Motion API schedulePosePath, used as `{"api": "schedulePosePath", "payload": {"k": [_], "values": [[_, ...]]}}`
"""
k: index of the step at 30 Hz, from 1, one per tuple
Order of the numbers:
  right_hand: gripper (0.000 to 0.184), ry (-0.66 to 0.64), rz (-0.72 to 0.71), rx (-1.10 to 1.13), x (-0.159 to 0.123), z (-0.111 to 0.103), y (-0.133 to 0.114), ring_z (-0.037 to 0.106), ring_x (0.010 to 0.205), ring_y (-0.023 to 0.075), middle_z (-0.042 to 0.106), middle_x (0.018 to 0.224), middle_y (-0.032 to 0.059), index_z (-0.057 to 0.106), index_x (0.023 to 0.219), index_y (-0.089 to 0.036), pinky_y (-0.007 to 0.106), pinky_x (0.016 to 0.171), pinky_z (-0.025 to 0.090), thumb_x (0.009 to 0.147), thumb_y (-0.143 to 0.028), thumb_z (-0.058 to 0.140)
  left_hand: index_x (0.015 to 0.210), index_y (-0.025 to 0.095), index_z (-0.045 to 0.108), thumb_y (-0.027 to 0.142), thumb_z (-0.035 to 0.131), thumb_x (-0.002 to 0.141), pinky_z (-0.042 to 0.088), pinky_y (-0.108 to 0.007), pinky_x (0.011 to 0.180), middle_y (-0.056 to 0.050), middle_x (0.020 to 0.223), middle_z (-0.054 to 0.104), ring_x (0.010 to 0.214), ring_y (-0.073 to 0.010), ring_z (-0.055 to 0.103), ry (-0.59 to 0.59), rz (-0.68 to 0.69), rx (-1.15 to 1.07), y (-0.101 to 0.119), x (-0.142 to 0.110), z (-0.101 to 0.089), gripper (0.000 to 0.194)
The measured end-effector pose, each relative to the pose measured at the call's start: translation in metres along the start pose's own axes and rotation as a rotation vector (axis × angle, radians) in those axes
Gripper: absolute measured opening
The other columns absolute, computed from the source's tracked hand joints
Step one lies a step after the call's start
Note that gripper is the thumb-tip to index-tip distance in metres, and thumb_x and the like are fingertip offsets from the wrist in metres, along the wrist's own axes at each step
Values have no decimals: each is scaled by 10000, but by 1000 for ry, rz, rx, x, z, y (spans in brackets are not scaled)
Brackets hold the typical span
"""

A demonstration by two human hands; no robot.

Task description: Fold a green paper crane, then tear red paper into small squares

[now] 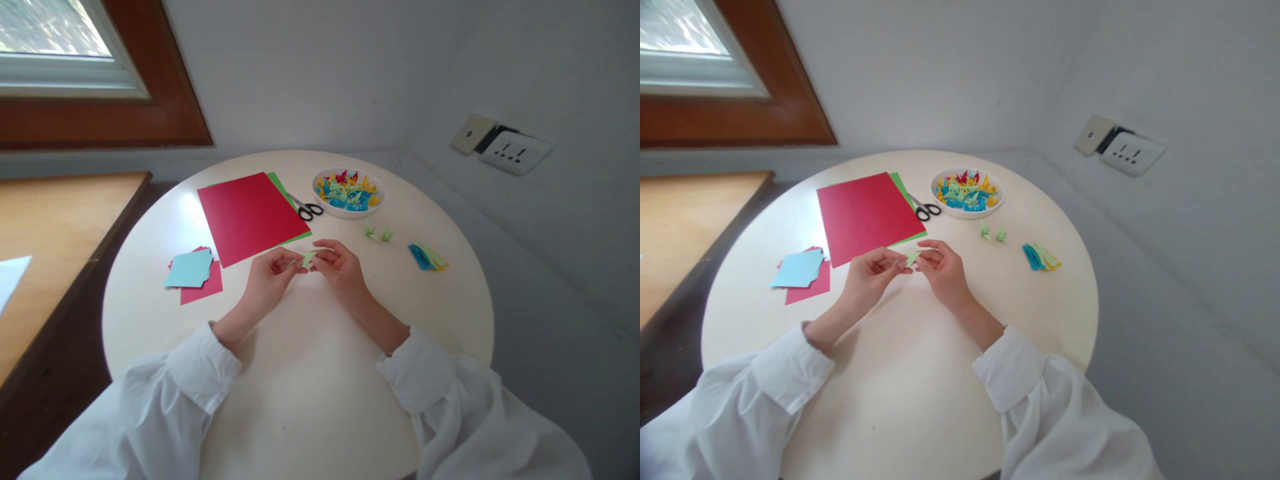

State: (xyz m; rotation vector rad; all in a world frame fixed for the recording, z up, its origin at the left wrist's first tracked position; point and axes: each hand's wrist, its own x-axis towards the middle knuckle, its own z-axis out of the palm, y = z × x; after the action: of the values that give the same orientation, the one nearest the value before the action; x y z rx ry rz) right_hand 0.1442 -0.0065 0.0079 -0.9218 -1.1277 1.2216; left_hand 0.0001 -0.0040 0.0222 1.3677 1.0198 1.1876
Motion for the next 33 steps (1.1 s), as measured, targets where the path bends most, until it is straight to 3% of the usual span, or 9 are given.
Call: {"api": "schedulePosePath", "payload": {"k": [3, 7, 11, 16, 21, 27, 33], "values": [[401, 8, 19, -3, 1, 1, 0, 588, 627, 111, 610, 719, -33, 516, 933, -210, 274, 610, 499, 626, -383, 706, 722, 150, 608, 399, 745, 625, 528, -289, 626, -19, 641, 673, 647, -184, 677, 16, 28, -5, 1, 0, 0, 300], [340, 35, -24, -171, 1, 1, 1, 447, 482, 69, 489, 566, -73, 470, 705, -202, 211, 464, 366, 648, -464, 679, 723, 173, 531, 413, 743, 637, 499, -249, 570, 35, 550, 612, 611, -168, 669, -20, 30, -33, 4, -2, 1, 331], [422, -64, -33, -340, -3, 1, -4, 334, 446, 62, 374, 473, -74, 396, 532, -201, 222, 429, 257, 710, -530, 592, 757, 195, 453, 431, 727, 664, 489, -239, 575, 38, 570, 629, 617, -156, 664, -127, -26, -67, 9, -6, 3, 373], [433, -122, -94, -402, -6, 2, -9, 324, 476, 76, 370, 485, -56, 400, 508, -198, 239, 455, 247, 769, -521, 520, 856, 194, 459, 337, 725, 683, 489, -241, 599, 13, 621, 668, 622, -146, 657, -218, -107, -132, 10, -7, 3, 348], [433, -117, -47, -312, -6, 1, -8, 306, 476, 72, 302, 509, -71, 368, 517, -202, 236, 456, 246, 763, -514, 540, 871, 180, 509, 316, 696, 703, 504, -288, 657, 17, 634, 641, 597, -136, 632, -254, -173, -269, 3, -5, 3, 287], [425, -122, -38, -270, -6, 1, -7, 338, 442, 74, 371, 476, -68, 389, 522, -205, 239, 441, 255, 762, -518, 548, 658, 142, 551, 469, 601, 776, 434, -249, 559, -11, 587, 564, 544, -110, 539, -355, -127, -110, 0, -5, 4, 351], [460, -114, -30, -329, -6, 3, -10, 321, 440, 71, 361, 456, -69, 408, 498, -200, 241, 443, 244, 754, -557, 544, 601, 165, 509, 497, 541, 802, 353, -217, 498, 21, 520, 500, 492, -92, 453, -292, -67, 78, 4, -6, 5, 389]]}}
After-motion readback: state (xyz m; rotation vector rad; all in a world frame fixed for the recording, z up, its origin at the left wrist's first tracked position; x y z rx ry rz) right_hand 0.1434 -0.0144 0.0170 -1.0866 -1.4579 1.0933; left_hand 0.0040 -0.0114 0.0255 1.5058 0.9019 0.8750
